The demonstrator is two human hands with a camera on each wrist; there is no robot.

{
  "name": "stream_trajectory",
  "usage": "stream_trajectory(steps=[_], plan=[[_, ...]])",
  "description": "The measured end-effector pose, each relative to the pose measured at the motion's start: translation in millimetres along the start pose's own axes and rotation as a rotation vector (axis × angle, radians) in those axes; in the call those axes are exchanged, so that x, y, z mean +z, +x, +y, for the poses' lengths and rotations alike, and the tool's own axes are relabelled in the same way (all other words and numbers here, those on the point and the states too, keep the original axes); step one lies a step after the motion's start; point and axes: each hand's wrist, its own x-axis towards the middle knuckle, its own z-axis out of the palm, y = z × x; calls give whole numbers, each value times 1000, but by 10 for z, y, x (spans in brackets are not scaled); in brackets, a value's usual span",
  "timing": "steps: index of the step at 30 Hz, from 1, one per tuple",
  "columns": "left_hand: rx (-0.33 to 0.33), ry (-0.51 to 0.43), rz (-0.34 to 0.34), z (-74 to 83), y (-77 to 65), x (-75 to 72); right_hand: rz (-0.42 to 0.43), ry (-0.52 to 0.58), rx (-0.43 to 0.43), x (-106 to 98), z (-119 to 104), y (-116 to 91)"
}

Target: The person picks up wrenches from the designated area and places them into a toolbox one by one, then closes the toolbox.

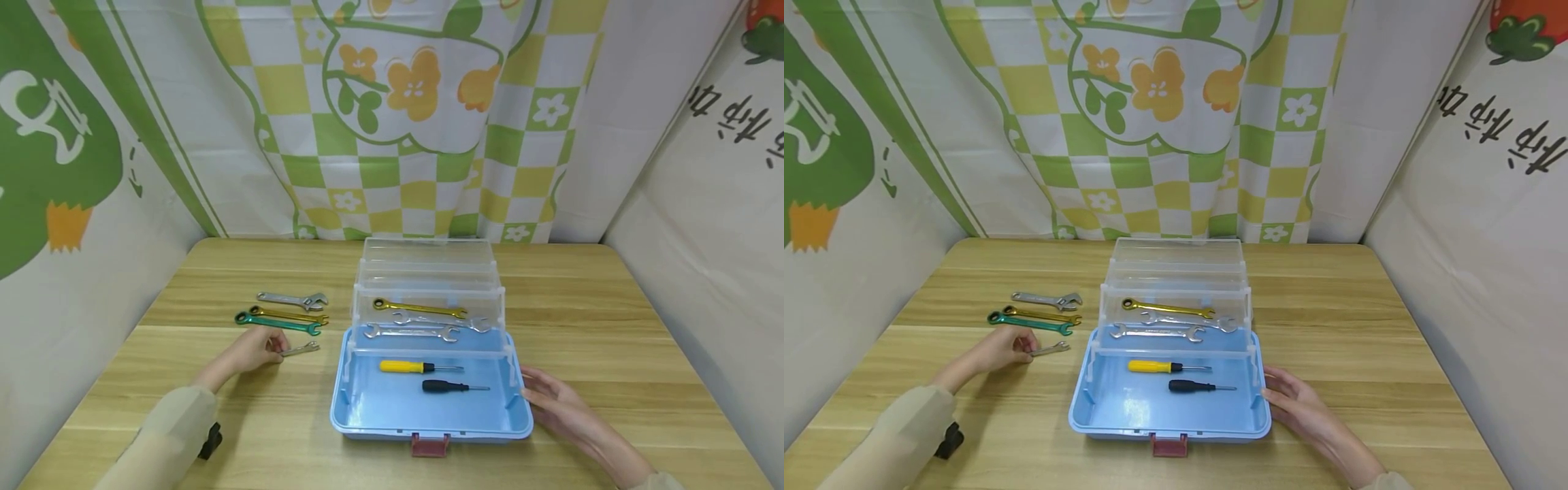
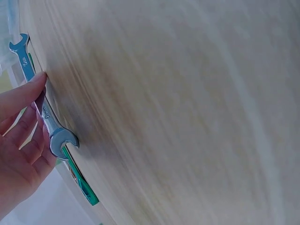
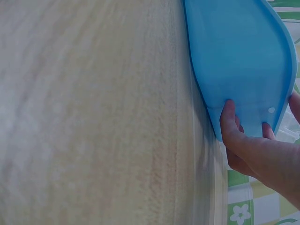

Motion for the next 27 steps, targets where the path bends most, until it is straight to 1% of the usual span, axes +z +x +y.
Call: stream_trajectory(steps=[8,16,27], plan=[[5,4,23,-14,-5,15,6,-3,7,4,1,7],[-2,33,40,-18,-5,7,12,0,12,2,-4,5],[-1,-1,52,60,-37,-28,7,14,21,-2,-6,12]])
